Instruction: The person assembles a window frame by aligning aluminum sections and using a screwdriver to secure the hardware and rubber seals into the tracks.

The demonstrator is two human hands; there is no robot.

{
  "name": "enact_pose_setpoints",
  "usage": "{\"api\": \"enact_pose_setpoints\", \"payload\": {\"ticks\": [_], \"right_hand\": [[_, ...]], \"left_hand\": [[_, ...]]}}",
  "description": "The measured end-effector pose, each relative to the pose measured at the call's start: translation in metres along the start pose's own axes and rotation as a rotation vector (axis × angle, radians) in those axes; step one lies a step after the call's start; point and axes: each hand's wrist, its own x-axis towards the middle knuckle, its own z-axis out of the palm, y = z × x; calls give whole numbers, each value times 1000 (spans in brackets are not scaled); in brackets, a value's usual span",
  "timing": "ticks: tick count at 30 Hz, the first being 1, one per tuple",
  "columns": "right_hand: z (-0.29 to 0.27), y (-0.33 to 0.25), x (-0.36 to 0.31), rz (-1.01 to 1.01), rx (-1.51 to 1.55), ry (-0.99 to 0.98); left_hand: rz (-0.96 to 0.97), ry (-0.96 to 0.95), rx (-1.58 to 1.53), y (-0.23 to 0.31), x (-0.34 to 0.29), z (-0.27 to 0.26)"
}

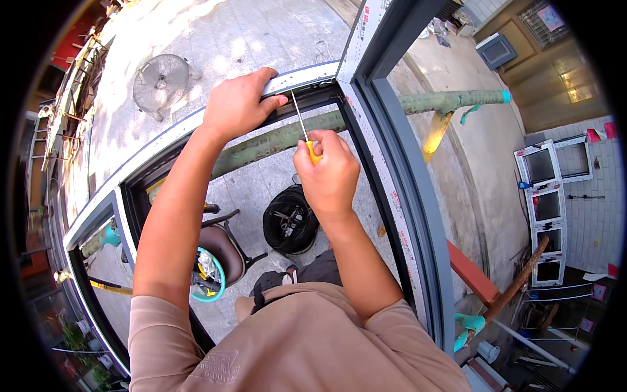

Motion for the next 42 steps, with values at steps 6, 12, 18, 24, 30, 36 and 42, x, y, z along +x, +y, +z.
{"api": "enact_pose_setpoints", "payload": {"ticks": [6, 12, 18, 24, 30, 36, 42], "right_hand": [[-3, -6, 3, 359, 359, -107], [-6, -16, 3, 524, 572, -123], [-13, -9, 6, 275, 260, -163], [-12, -10, -6, 300, 552, -130], [6, -4, -17, 485, 931, -56], [3, 3, -5, 441, 694, -185], [5, 17, -6, -110, 119, -32]], "left_hand": [[30, 22, 7, -3, 0, 2], [-21, -22, -6, 2, -1, -3], [-30, -36, -21, 5, 0, -7], [-23, -24, -20, 3, -1, -6], [5, -17, -26, 0, 2, -2], [-16, -44, -22, 2, 1, -6], [-3, -34, -31, 1, 1, -4]]}}
